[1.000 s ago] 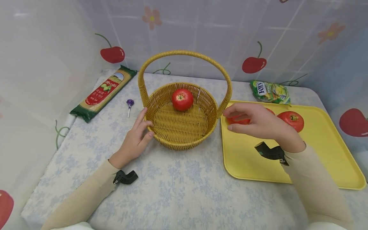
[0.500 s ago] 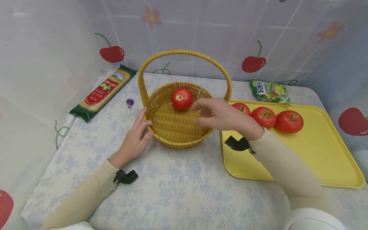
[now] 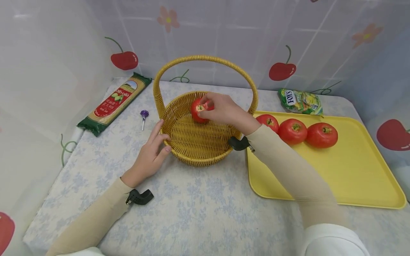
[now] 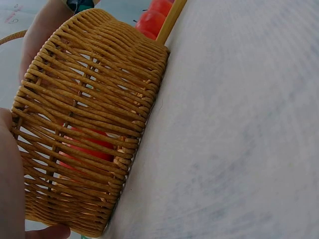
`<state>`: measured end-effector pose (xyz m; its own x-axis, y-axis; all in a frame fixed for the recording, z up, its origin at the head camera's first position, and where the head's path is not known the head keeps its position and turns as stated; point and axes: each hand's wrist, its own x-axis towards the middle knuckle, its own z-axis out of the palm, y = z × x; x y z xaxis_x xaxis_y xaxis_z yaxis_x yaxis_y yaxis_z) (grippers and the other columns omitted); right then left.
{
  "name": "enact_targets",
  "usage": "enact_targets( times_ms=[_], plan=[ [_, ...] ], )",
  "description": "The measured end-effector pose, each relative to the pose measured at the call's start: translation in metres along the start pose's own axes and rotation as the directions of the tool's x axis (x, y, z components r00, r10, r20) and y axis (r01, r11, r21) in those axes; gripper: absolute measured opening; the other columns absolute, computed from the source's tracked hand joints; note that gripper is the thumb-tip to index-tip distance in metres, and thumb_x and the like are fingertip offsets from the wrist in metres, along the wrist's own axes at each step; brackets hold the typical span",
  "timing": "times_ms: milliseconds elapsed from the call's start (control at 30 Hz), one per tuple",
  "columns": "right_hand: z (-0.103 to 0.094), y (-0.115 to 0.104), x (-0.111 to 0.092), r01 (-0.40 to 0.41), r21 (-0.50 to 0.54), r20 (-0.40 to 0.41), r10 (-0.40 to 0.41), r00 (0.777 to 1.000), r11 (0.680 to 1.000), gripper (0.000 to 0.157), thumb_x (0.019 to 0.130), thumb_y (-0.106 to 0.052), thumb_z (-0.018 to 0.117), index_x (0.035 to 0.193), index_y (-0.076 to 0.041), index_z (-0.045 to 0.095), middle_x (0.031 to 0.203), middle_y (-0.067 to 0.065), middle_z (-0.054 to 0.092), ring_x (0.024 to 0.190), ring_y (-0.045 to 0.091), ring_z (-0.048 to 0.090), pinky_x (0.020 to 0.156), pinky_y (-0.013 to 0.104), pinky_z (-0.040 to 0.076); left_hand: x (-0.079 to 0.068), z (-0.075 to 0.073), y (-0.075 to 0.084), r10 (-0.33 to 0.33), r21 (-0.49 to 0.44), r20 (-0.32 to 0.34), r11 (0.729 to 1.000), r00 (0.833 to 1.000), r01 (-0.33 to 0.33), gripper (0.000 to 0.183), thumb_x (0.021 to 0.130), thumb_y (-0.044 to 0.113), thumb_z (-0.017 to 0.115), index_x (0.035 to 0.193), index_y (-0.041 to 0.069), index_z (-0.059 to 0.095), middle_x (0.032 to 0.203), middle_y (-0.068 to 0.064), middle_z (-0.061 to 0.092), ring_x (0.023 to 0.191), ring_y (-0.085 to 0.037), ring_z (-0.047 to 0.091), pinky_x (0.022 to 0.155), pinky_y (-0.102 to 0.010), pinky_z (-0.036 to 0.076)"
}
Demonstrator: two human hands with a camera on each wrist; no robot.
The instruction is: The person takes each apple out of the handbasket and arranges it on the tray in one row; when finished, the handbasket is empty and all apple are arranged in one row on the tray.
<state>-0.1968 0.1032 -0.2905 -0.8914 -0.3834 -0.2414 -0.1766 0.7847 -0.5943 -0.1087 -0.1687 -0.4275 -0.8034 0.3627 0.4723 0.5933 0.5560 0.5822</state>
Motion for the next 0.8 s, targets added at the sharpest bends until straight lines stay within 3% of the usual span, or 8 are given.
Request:
enact_targets(
  times_ms=[100,200,300,433,500,667,800],
  plan=[
    [0.000,-0.002,0.011,-0.039,0.005,-0.009,0.039,0.999,0.999,0.051,0.097,-0.038,0.067,0.139,-0.014,0.052,0.128,0.008,0.061,0.111,0.024,0.058,0.094,0.043,0.051,0.000,0.001,-0.001,0.007,0.001,-0.004,1.000,1.000,-0.007,0.064,0.106,0.062,0.031,0.119,0.004,0.056,0.169,-0.019,0.023,0.070,-0.028,0.056,0.055,-0.033,0.037],
    [0.000,-0.002,0.021,-0.063,0.004,-0.034,0.063,0.997,0.998,0.053,0.097,-0.037,0.065,0.142,-0.012,0.050,0.130,0.009,0.061,0.108,0.023,0.059,0.090,0.040,0.052,0.000,0.000,-0.001,0.010,0.003,-0.007,1.000,1.000,-0.010,0.066,0.105,0.064,0.030,0.119,0.005,0.056,0.169,-0.019,0.023,0.060,-0.020,0.048,0.053,-0.032,0.036],
    [0.001,-0.001,0.030,-0.087,0.004,-0.050,0.087,0.995,0.996,0.054,0.098,-0.037,0.063,0.143,-0.011,0.049,0.137,0.010,0.060,0.110,0.024,0.060,0.092,0.040,0.054,0.000,0.000,-0.001,0.009,0.001,-0.006,1.000,1.000,-0.009,0.067,0.104,0.065,0.029,0.119,0.005,0.056,0.169,-0.019,0.023,0.052,-0.009,0.031,0.052,-0.030,0.033],
    [0.002,0.001,0.040,-0.136,-0.014,-0.052,0.135,0.990,0.991,0.057,0.100,-0.040,0.061,0.144,-0.008,0.048,0.142,0.011,0.057,0.112,0.023,0.058,0.094,0.039,0.053,0.000,0.000,-0.002,0.012,0.000,-0.004,1.000,1.000,-0.012,0.066,0.105,0.064,0.030,0.119,0.005,0.056,0.169,-0.020,0.023,0.052,-0.005,0.027,0.053,-0.030,0.033],
    [0.003,0.002,0.044,-0.159,-0.023,-0.050,0.157,0.986,0.987,0.055,0.100,-0.044,0.059,0.140,-0.008,0.050,0.135,0.011,0.060,0.105,0.022,0.057,0.089,0.037,0.051,0.000,0.000,-0.003,0.012,-0.002,-0.004,1.000,1.000,-0.012,0.066,0.105,0.063,0.031,0.119,0.004,0.056,0.169,-0.020,0.023,0.052,-0.005,0.025,0.053,-0.030,0.033],
    [0.005,0.003,0.055,-0.217,-0.064,-0.062,0.213,0.975,0.974,0.051,0.104,-0.053,0.047,0.120,-0.006,0.057,0.102,0.008,0.057,0.085,0.021,0.050,0.079,0.035,0.043,-0.001,-0.001,-0.003,0.010,-0.003,-0.006,1.000,1.000,-0.010,0.064,0.105,0.062,0.031,0.119,0.005,0.056,0.169,-0.019,0.023,0.053,-0.006,0.028,0.053,-0.029,0.032],
    [0.007,0.005,0.062,-0.262,-0.127,-0.044,0.258,0.965,0.957,0.063,0.107,-0.055,0.032,0.128,-0.004,0.062,0.114,0.012,0.063,0.094,0.023,0.054,0.092,0.039,0.046,0.000,0.000,-0.003,0.010,-0.005,0.000,1.000,1.000,-0.010,0.062,0.106,0.062,0.032,0.120,0.005,0.056,0.170,-0.019,0.022,0.057,-0.011,0.037,0.054,-0.030,0.034]
  ],
)
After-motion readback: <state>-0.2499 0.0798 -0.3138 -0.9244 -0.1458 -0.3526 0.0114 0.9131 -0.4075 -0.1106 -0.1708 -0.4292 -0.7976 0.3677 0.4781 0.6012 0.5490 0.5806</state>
